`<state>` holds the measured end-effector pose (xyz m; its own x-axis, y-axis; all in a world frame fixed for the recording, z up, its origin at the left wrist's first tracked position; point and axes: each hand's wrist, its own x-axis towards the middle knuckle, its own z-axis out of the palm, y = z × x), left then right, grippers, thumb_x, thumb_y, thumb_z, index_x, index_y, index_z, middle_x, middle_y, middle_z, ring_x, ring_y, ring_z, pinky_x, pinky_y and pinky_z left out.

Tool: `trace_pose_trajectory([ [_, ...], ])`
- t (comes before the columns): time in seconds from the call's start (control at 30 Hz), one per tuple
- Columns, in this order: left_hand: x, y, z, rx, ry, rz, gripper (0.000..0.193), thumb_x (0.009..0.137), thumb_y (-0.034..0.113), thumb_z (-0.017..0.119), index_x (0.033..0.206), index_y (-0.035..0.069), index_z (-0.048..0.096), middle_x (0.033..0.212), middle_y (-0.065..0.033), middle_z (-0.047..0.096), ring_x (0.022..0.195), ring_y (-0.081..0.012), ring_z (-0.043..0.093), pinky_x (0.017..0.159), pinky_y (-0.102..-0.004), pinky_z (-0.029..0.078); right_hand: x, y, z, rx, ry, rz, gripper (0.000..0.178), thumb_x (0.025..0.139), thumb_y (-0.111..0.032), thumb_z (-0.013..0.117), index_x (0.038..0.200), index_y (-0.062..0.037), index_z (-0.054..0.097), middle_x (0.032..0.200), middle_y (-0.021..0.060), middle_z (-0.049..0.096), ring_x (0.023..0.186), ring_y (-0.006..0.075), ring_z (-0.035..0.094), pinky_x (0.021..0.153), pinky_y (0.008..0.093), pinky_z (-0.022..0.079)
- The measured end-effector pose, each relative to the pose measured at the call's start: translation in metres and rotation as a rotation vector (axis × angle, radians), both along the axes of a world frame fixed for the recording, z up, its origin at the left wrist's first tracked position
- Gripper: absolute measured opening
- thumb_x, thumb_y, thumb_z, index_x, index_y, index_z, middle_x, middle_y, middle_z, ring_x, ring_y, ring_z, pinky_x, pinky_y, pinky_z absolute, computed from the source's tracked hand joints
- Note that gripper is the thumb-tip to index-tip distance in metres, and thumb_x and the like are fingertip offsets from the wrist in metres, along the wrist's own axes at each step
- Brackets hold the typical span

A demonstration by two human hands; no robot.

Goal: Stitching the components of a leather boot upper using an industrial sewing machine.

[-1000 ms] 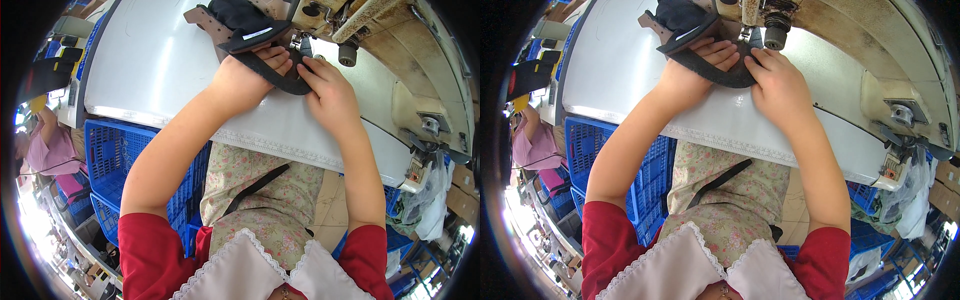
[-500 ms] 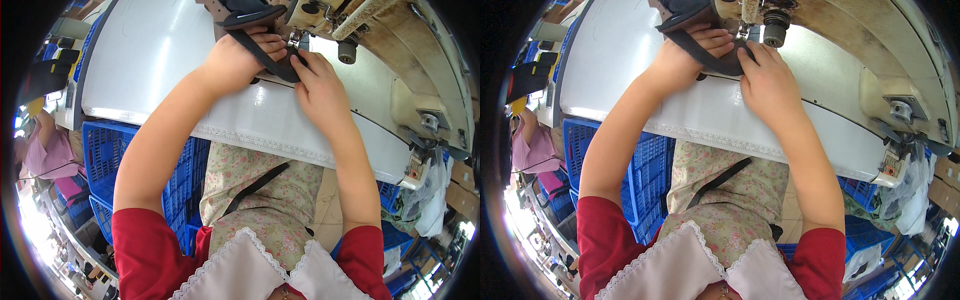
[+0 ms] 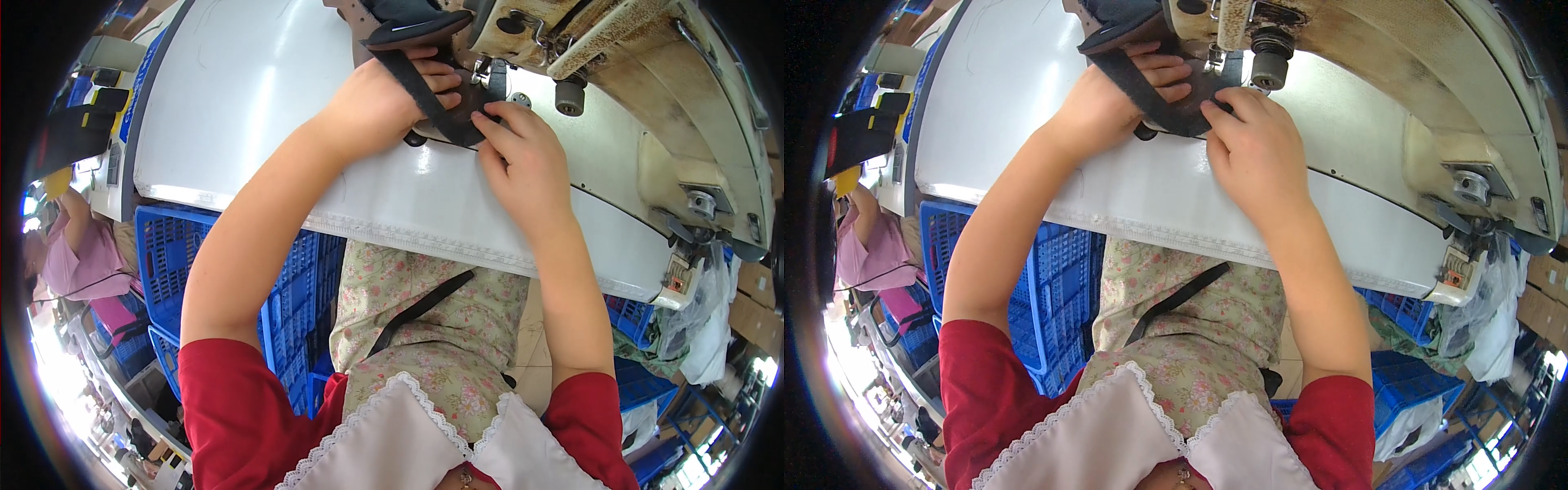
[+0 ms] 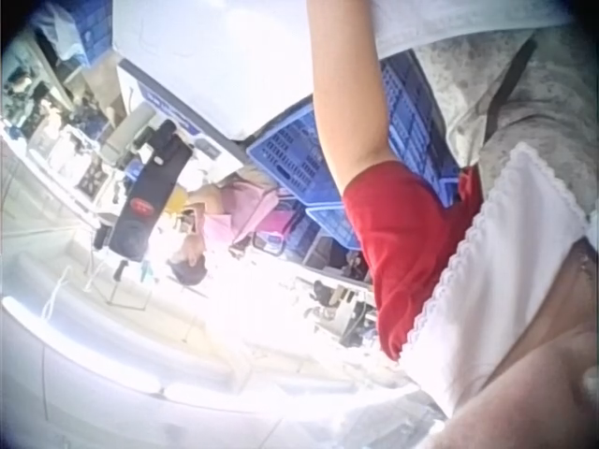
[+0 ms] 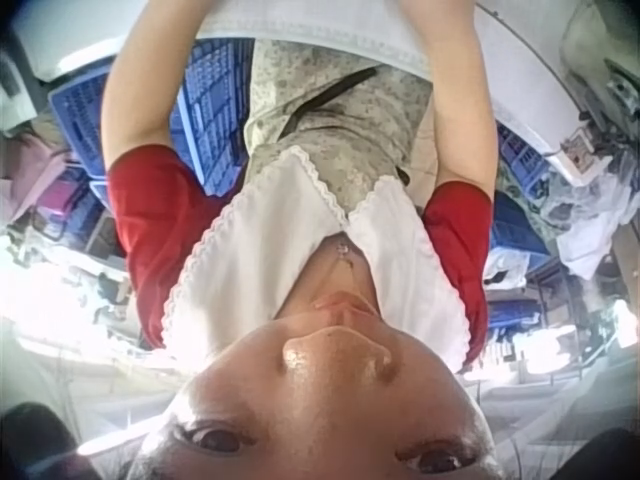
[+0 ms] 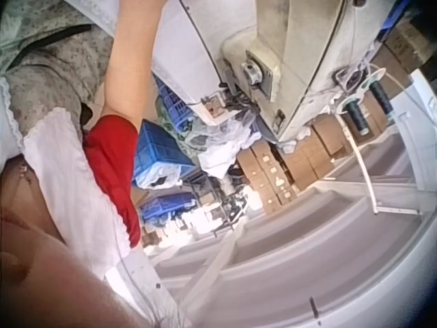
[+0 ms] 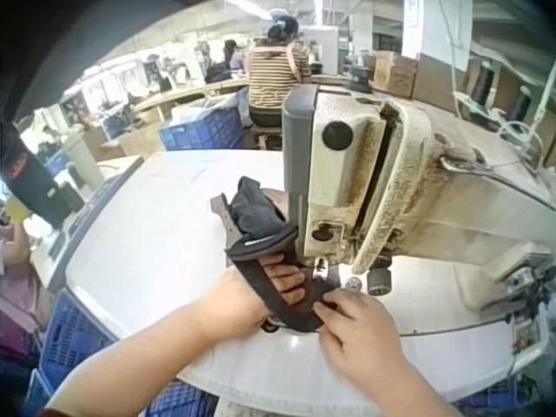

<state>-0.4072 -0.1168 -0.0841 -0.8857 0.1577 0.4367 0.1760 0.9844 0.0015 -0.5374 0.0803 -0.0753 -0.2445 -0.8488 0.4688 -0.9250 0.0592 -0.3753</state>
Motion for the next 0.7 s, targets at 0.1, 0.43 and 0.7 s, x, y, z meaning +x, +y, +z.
trace_pose_trajectory([
  [0.1,-0.005,-0.003,0.002,-0.043,0.001,0.004,0.039,0.072,0.008,0.065,0.111,0.011,0.07,0.122,-0.0039,0.067,0.121,-0.0221,0.058,0.108,-0.0424,0.042,0.0,0.0,0.002,0.022,0.019,-0.002,0.026,0.077,-0.008,0.066,0.102,-0.0013,0.071,0.108,0.0123,0.065,0.104,0.0304,0.061,0.09,0.0417,0.05],
  [0.43,0.006,0.005,0.011,-0.058,-0.08,0.053,0.045,0.078,0.006,0.058,0.121,0.013,0.066,0.136,-0.0058,0.058,0.127,-0.0239,0.053,0.112,-0.0434,0.037,0.011,0.006,-0.003,0.031,-0.021,-0.014,0.029,0.08,-0.01,0.065,0.109,-0.0045,0.07,0.118,0.0148,0.062,0.116,0.0345,0.056,0.096,0.0458,0.047],
  [0.7,0.068,0.03,0.05,0.138,-0.21,0.033,0.047,0.063,0.005,0.068,0.11,0.006,0.068,0.115,-0.0106,0.067,0.106,-0.0264,0.065,0.084,-0.0383,0.054,0.011,0.008,-0.007,0.001,-0.04,-0.009,0.03,0.079,-0.009,0.066,0.109,-0.0061,0.071,0.118,0.0167,0.063,0.116,0.0351,0.057,0.094,0.0455,0.047],
])
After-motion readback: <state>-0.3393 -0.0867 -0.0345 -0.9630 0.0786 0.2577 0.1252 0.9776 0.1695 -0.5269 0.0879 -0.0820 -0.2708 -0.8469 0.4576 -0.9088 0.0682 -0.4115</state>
